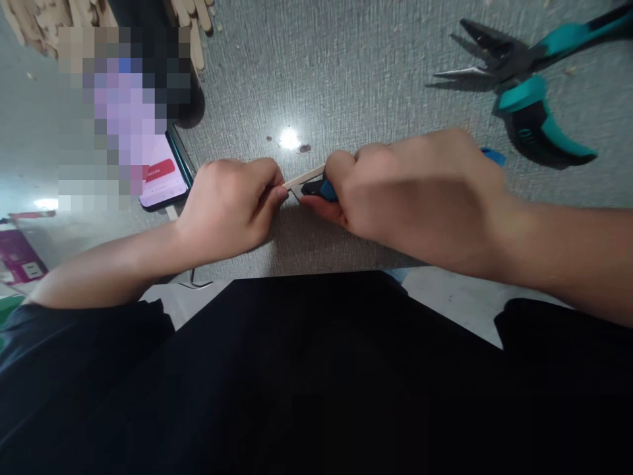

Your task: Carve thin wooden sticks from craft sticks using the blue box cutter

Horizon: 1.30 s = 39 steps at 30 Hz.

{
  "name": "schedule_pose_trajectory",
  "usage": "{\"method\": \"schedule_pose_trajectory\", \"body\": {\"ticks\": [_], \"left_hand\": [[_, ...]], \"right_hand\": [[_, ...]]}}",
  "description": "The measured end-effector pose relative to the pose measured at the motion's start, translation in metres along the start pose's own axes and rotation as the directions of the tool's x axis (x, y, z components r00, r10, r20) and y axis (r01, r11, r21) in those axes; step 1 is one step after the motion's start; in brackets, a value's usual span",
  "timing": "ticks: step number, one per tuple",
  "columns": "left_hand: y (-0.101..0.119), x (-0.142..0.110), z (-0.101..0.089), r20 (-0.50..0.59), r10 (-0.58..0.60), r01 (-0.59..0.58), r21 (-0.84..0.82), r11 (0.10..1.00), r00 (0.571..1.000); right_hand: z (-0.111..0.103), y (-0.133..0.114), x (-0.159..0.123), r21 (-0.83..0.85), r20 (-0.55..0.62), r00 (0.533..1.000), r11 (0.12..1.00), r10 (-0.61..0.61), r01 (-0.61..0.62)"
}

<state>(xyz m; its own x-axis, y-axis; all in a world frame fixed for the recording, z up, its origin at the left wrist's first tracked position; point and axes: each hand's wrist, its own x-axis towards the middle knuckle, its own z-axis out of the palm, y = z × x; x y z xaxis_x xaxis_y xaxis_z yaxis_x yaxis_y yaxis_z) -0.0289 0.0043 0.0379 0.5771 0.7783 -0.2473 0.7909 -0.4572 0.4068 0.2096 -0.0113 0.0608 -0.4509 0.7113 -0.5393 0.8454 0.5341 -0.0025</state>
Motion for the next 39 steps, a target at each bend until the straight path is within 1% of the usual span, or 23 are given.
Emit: {"method": "schedule_pose_trajectory", "body": {"ticks": [4, 8, 10, 12, 14, 17, 21, 23, 25, 30, 34, 39], "left_hand": [[0.0, 0.003, -0.001, 0.062, 0.034, -0.042, 0.138, 0.99, 0.998], [0.001, 0.004, -0.004, 0.098, 0.046, -0.063, 0.182, 0.981, 0.994], [0.0, 0.005, -0.006, 0.115, 0.05, -0.07, 0.176, 0.982, 0.992], [0.0, 0.005, -0.008, 0.127, 0.058, -0.078, 0.156, 0.985, 0.99], [-0.001, 0.005, -0.009, 0.117, 0.069, -0.084, 0.134, 0.987, 0.991], [-0.001, 0.005, -0.008, 0.091, 0.072, -0.082, 0.105, 0.991, 0.993], [0.0, 0.005, -0.008, 0.102, 0.043, -0.056, 0.12, 0.991, 0.994], [0.001, 0.004, -0.009, 0.122, 0.033, -0.05, 0.136, 0.989, 0.992], [0.002, 0.004, -0.01, 0.125, 0.032, -0.049, 0.13, 0.99, 0.992], [0.001, 0.003, -0.009, 0.079, 0.041, -0.049, 0.101, 0.994, 0.996], [-0.001, 0.002, -0.01, 0.078, 0.043, -0.051, 0.098, 0.994, 0.996], [0.001, 0.002, -0.012, 0.112, 0.009, -0.017, 0.069, 0.997, 0.994]], "right_hand": [[0.001, 0.0, 0.002, 0.003, 0.012, 1.0, 1.0, -0.01, 0.01], [0.004, 0.003, 0.004, 0.061, -0.008, 1.0, 0.998, -0.006, 0.007], [0.004, 0.004, 0.004, 0.046, -0.012, 1.0, 0.999, -0.023, 0.023], [0.002, 0.005, 0.003, -0.012, -0.008, 0.999, 0.999, -0.042, 0.042], [-0.001, 0.006, 0.001, -0.039, -0.026, 0.997, 0.997, -0.073, 0.072], [-0.004, 0.007, -0.001, -0.01, -0.076, 0.993, 0.996, -0.095, 0.094], [-0.005, 0.008, -0.001, -0.018, -0.052, 0.994, 0.995, -0.1, 0.099], [-0.006, 0.008, 0.0, -0.02, -0.062, 0.992, 0.993, -0.114, 0.113], [-0.007, 0.009, 0.0, -0.007, -0.066, 0.991, 0.993, -0.115, 0.114], [-0.006, 0.009, 0.0, -0.01, -0.043, 0.993, 0.994, -0.112, 0.112], [-0.004, 0.008, 0.0, -0.03, -0.08, 0.993, 0.996, -0.086, 0.084], [-0.002, 0.008, 0.001, -0.045, -0.079, 0.993, 0.995, -0.092, 0.089]]}}
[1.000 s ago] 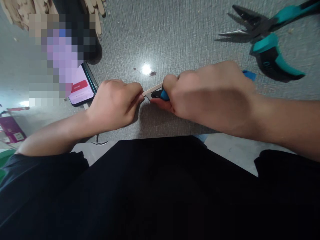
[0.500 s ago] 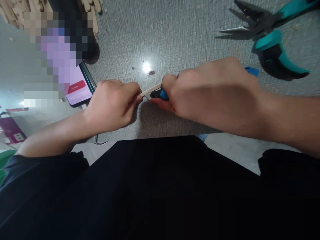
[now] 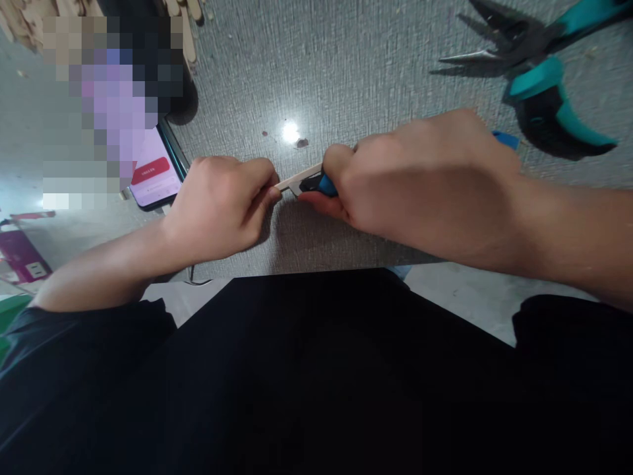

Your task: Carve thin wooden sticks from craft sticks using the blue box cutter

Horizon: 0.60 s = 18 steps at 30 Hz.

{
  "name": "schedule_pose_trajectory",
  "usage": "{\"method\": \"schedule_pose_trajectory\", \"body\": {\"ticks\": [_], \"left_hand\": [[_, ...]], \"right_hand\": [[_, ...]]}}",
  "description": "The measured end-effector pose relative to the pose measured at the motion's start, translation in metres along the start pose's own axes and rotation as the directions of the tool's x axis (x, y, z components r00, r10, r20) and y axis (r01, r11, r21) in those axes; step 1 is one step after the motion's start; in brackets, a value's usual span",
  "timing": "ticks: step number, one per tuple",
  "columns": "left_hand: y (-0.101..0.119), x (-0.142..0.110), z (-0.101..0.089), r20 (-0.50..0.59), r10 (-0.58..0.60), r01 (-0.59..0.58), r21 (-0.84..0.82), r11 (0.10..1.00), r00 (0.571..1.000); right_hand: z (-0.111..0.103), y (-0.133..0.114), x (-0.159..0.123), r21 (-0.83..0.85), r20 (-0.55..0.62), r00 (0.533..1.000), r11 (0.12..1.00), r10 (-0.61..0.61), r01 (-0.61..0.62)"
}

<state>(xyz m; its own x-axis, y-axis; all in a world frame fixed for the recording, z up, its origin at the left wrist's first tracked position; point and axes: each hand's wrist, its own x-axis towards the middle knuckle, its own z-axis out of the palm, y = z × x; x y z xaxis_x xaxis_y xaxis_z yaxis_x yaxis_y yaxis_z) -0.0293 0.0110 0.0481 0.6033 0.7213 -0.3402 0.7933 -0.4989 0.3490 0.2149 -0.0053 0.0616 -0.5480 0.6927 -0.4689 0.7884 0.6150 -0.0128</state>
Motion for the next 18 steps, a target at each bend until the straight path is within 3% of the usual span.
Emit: {"method": "schedule_pose_trajectory", "body": {"ticks": [18], "left_hand": [[-0.0019, -0.0037, -0.0032, -0.031, -0.017, 0.015, -0.07, 0.997, 0.999]], "right_hand": [[-0.0005, 0.0032, -0.0002, 0.068, 0.002, 0.999, 0.997, 0.037, -0.037]]}}
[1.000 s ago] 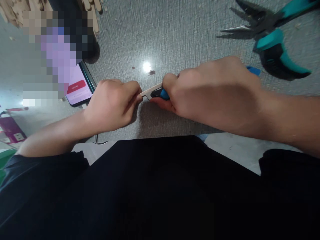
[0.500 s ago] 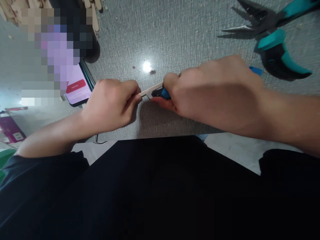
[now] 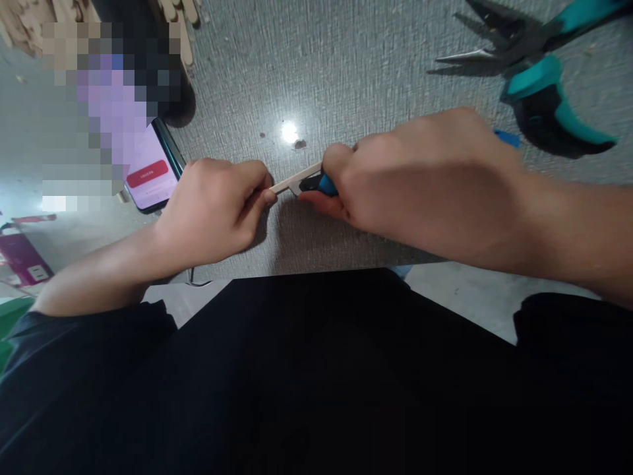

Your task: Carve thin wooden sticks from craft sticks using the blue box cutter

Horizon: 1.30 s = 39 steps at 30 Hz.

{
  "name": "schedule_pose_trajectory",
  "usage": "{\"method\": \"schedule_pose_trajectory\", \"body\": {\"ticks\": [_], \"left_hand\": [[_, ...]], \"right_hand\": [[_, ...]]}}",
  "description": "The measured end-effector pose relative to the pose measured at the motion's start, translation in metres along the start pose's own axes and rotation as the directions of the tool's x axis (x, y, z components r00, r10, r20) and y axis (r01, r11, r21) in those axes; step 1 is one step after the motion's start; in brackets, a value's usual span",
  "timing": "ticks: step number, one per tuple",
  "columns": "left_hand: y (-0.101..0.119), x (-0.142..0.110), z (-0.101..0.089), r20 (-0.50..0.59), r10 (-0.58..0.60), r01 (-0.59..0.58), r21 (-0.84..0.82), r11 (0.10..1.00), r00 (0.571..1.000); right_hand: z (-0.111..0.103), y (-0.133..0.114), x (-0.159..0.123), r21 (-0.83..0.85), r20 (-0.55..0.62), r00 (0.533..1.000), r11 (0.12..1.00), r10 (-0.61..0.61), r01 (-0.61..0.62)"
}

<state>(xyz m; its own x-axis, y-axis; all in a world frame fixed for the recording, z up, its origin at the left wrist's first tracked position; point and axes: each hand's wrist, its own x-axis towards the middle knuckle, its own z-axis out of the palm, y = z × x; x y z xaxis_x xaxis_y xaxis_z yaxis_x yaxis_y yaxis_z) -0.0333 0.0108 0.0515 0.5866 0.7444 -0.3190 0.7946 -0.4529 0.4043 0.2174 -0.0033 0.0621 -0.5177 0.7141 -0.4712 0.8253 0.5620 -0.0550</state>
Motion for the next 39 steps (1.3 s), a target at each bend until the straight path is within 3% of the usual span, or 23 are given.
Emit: {"method": "schedule_pose_trajectory", "body": {"ticks": [12, 17, 21, 25, 28, 30, 31, 33, 36, 39], "left_hand": [[0.001, 0.004, -0.002, 0.034, -0.015, 0.021, -0.198, 0.98, 0.999], [0.003, 0.005, -0.003, 0.029, -0.065, 0.069, -0.179, 0.981, 0.997], [0.005, 0.003, -0.002, 0.01, -0.045, 0.046, -0.272, 0.961, 0.999], [0.005, 0.002, 0.002, -0.055, -0.043, 0.019, -0.384, 0.923, 0.998], [0.001, 0.001, 0.011, -0.175, -0.029, -0.07, -0.537, 0.841, 0.984], [-0.001, 0.001, 0.019, -0.294, -0.038, -0.187, -0.695, 0.694, 0.955], [-0.001, 0.001, 0.022, -0.325, -0.057, -0.23, -0.771, 0.594, 0.944], [0.0, 0.001, 0.028, -0.334, -0.108, -0.243, -0.838, 0.488, 0.936], [0.004, 0.0, 0.033, -0.342, -0.145, -0.252, -0.867, 0.43, 0.929], [0.008, -0.002, 0.036, -0.363, -0.135, -0.286, -0.874, 0.394, 0.922]], "right_hand": [[0.004, 0.009, -0.003, -0.026, -0.017, 1.0, 0.999, -0.025, 0.025], [0.001, 0.02, -0.001, 0.051, 0.028, 0.997, 0.996, 0.066, -0.067], [0.009, 0.029, 0.002, 0.165, -0.196, 0.974, 0.983, 0.11, -0.078], [0.02, 0.032, 0.003, 0.231, -0.3, 0.953, 0.968, -0.03, 0.103], [0.03, 0.035, 0.004, 0.291, -0.399, 0.914, 0.936, -0.068, 0.197], [0.035, 0.035, 0.005, 0.36, -0.509, 0.856, 0.882, -0.089, 0.305], [0.036, 0.034, 0.006, 0.403, -0.55, 0.83, 0.839, -0.096, 0.365], [0.036, 0.027, 0.005, 0.505, -0.609, 0.79, 0.736, -0.066, 0.451], [0.03, 0.012, 0.002, 0.641, -0.629, 0.777, 0.569, 0.005, 0.515], [0.024, -0.001, -0.002, 0.731, -0.582, 0.813, 0.45, 0.018, 0.513]]}}
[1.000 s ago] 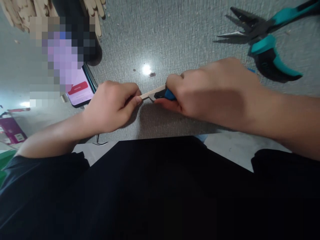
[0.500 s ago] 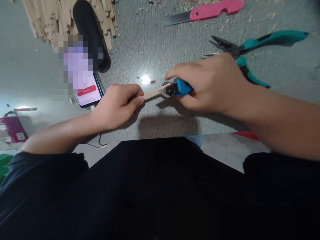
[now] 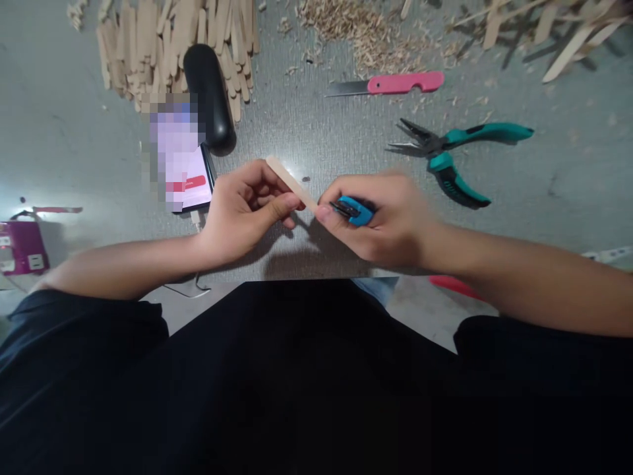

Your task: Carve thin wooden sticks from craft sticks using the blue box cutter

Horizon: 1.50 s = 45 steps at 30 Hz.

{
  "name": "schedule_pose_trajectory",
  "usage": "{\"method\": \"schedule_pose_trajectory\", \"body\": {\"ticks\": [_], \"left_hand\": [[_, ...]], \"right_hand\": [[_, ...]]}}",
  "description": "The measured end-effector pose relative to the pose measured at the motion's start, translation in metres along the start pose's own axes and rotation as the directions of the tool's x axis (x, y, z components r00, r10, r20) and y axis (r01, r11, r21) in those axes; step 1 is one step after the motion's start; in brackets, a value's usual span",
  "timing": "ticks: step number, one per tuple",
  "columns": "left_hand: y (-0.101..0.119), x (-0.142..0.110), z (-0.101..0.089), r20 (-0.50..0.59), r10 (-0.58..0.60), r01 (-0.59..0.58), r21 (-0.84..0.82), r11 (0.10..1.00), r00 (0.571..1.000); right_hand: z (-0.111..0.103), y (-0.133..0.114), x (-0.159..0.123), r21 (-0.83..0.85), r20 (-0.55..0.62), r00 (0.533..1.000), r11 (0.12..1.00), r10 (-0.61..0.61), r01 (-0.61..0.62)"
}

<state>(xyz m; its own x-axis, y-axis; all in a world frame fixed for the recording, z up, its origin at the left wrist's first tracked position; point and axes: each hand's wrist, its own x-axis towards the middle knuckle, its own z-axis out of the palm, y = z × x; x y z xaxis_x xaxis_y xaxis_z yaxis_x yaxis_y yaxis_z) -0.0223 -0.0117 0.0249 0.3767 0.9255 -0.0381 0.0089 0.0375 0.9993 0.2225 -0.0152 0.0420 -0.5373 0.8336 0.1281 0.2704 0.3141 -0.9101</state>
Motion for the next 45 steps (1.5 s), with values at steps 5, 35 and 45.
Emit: {"method": "schedule_pose_trajectory", "body": {"ticks": [5, 35, 45], "left_hand": [[0.003, -0.005, 0.005, 0.012, 0.019, -0.019, -0.006, 1.0, 1.0], [-0.005, -0.003, -0.002, 0.03, 0.038, -0.031, -0.204, 0.978, 0.999], [-0.007, -0.007, 0.007, -0.098, -0.058, 0.067, 0.092, 0.993, 0.993]], "right_hand": [[0.006, -0.002, 0.0, 0.04, 0.055, 0.997, 0.998, 0.044, -0.047], [-0.001, -0.005, 0.02, 0.123, 0.012, 0.96, 0.953, 0.279, -0.278], [0.023, -0.004, 0.019, 0.261, -0.15, 0.909, 0.902, 0.389, -0.343]]}}
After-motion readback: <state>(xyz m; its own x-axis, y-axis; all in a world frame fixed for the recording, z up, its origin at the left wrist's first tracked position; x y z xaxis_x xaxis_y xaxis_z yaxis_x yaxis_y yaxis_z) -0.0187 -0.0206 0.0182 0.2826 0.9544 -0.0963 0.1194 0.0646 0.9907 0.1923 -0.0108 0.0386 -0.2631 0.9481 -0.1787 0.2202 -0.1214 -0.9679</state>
